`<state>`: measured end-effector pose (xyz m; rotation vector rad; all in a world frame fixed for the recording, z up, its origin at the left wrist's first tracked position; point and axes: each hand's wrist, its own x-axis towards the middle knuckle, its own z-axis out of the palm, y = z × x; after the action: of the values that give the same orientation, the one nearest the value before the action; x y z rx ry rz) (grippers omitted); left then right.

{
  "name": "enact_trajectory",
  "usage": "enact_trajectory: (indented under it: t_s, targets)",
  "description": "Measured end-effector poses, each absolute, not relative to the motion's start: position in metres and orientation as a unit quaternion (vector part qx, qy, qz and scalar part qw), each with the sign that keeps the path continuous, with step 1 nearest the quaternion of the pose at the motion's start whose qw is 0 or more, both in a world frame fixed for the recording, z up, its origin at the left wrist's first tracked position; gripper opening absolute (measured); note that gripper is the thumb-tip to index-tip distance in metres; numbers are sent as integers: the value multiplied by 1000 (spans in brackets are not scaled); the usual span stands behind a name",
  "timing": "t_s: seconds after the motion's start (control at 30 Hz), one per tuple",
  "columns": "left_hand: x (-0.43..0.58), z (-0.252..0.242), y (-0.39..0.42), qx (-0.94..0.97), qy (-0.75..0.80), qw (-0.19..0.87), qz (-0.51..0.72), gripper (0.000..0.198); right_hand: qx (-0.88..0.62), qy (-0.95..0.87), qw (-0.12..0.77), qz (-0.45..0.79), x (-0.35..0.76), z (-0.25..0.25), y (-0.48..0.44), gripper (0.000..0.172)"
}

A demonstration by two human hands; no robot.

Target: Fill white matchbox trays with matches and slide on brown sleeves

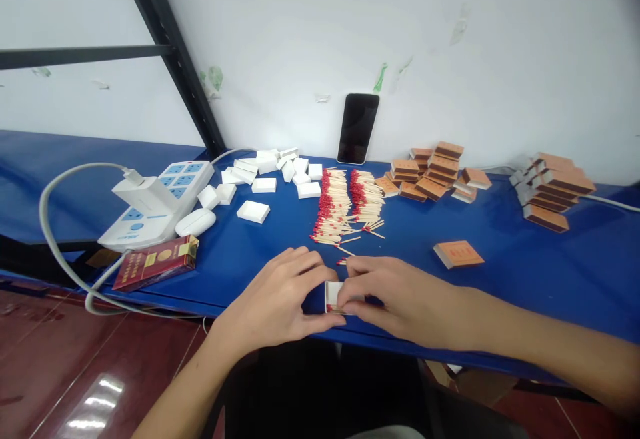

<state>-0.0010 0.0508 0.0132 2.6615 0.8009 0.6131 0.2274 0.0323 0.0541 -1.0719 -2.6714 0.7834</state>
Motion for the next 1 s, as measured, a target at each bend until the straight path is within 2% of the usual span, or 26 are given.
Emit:
enact_trajectory:
  t_s: [0.07, 0.17, 0.33, 0.43, 0.8, 1.0]
  targets:
    - [-2, 12, 50, 924, 279, 145, 219, 33, -370, -888, 120, 246, 233, 58, 38, 18]
    - [-3, 12, 50, 921, 284, 136, 230, 34, -436, -872, 159, 156, 245, 56, 50, 15]
    - [-1, 16, 51, 910, 323, 158, 204, 40, -494, -859, 71, 117, 252, 46, 62, 14]
    - [1, 19, 52, 899, 351, 189, 184, 43, -492, -863, 49, 107, 251, 45, 62, 15]
    - [-1, 18, 55, 899, 333, 239, 157, 51, -446, -876, 47, 178, 250, 48, 57, 15]
    - [1, 19, 55, 874, 395, 234, 160, 36, -467, -858, 21, 210, 253, 57, 64, 15]
